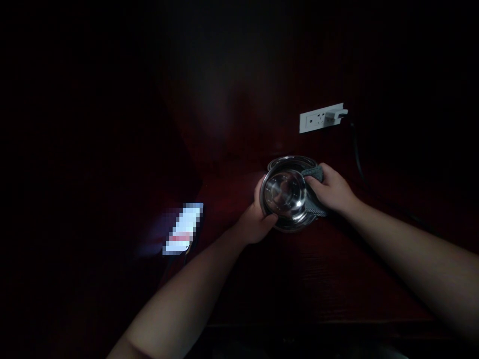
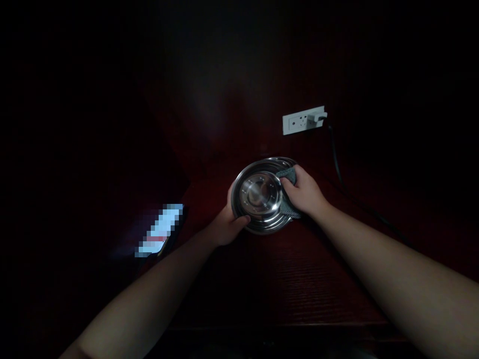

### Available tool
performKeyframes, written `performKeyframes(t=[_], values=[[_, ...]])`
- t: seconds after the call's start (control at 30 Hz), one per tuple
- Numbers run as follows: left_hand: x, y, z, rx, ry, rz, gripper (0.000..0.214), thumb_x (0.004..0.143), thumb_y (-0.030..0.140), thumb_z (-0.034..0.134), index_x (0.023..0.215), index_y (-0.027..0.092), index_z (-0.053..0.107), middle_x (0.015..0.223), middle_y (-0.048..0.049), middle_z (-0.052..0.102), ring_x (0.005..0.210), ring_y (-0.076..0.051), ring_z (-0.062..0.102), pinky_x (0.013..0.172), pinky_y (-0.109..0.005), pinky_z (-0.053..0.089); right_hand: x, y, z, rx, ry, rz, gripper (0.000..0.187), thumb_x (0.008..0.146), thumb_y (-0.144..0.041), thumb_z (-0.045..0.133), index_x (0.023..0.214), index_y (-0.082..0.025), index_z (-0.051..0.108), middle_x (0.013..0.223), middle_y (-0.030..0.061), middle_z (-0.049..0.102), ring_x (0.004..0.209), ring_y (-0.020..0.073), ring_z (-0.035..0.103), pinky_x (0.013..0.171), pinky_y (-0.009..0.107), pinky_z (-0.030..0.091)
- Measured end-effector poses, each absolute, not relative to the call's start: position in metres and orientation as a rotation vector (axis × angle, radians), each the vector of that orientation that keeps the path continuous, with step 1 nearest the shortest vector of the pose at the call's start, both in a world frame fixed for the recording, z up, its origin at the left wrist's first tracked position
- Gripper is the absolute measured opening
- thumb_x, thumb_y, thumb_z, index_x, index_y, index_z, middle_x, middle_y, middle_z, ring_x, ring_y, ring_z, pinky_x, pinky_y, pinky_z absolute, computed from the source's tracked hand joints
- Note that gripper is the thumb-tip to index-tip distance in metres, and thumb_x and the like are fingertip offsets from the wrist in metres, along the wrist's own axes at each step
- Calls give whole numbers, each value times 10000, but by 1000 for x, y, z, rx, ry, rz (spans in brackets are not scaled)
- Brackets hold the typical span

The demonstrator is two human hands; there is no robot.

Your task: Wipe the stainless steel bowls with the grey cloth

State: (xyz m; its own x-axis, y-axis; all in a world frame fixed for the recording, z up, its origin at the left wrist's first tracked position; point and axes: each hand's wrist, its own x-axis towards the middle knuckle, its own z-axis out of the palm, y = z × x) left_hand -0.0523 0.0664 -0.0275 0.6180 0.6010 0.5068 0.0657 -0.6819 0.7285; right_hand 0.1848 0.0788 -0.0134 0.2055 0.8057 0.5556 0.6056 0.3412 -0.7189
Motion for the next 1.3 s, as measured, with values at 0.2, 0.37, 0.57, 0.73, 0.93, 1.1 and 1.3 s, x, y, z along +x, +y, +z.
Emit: performKeyframes(t=[0.2, 0.37, 0.57, 0.73, 0.93, 1.1, 1.3], values=[[-52, 66, -27, 2175, 523, 1014, 961, 855, 385, 583, 1523, 217, -88, 1555, -168, 314, 1437, -322, 311, 1179, -530, 268, 186, 79, -15, -1316, -1512, 208, 139, 790, -352, 573, 824, -220, 544, 769, 49, 619, 686, 222, 577, 649, 387, 484], [-53, 66, -27, 2163, 541, 1004, 965, 856, 415, 586, 1525, 210, -79, 1545, -170, 335, 1424, -324, 338, 1175, -530, 277, 186, 80, -15, -1315, -1526, 177, 133, 797, -349, 566, 836, -223, 550, 762, 49, 620, 678, 220, 574, 643, 382, 484], [-53, 67, -29, 2173, 516, 1004, 967, 860, 430, 580, 1523, 211, -88, 1544, -179, 331, 1419, -326, 344, 1169, -544, 276, 185, 78, -13, -1326, -1529, 175, 132, 792, -347, 569, 834, -224, 548, 767, 48, 621, 669, 217, 567, 633, 377, 474], [-53, 67, -28, 2176, 512, 1013, 969, 858, 411, 589, 1523, 212, -88, 1554, -178, 310, 1431, -321, 322, 1180, -533, 258, 185, 77, -13, -1329, -1531, 160, 127, 791, -344, 572, 818, -223, 544, 761, 46, 620, 662, 214, 565, 625, 372, 470], [-53, 67, -28, 2178, 509, 1004, 985, 852, 436, 591, 1523, 212, -95, 1562, -175, 295, 1439, -329, 305, 1180, -531, 264, 186, 78, -14, -1329, -1535, 167, 131, 797, -353, 572, 832, -230, 545, 773, 49, 622, 660, 214, 565, 618, 374, 473], [-53, 67, -30, 2173, 502, 1001, 973, 859, 426, 585, 1524, 222, -95, 1550, -180, 315, 1417, -333, 344, 1169, -559, 268, 186, 78, -14, -1312, -1542, 152, 133, 796, -355, 568, 834, -230, 545, 757, 48, 622, 639, 211, 557, 604, 379, 478], [-53, 68, -31, 2157, 499, 1015, 977, 855, 465, 586, 1529, 225, -81, 1542, -178, 330, 1409, -334, 356, 1167, -558, 275, 186, 77, -13, -1336, -1536, 159, 129, 792, -345, 569, 839, -226, 551, 780, 51, 626, 662, 218, 567, 624, 384, 476]])
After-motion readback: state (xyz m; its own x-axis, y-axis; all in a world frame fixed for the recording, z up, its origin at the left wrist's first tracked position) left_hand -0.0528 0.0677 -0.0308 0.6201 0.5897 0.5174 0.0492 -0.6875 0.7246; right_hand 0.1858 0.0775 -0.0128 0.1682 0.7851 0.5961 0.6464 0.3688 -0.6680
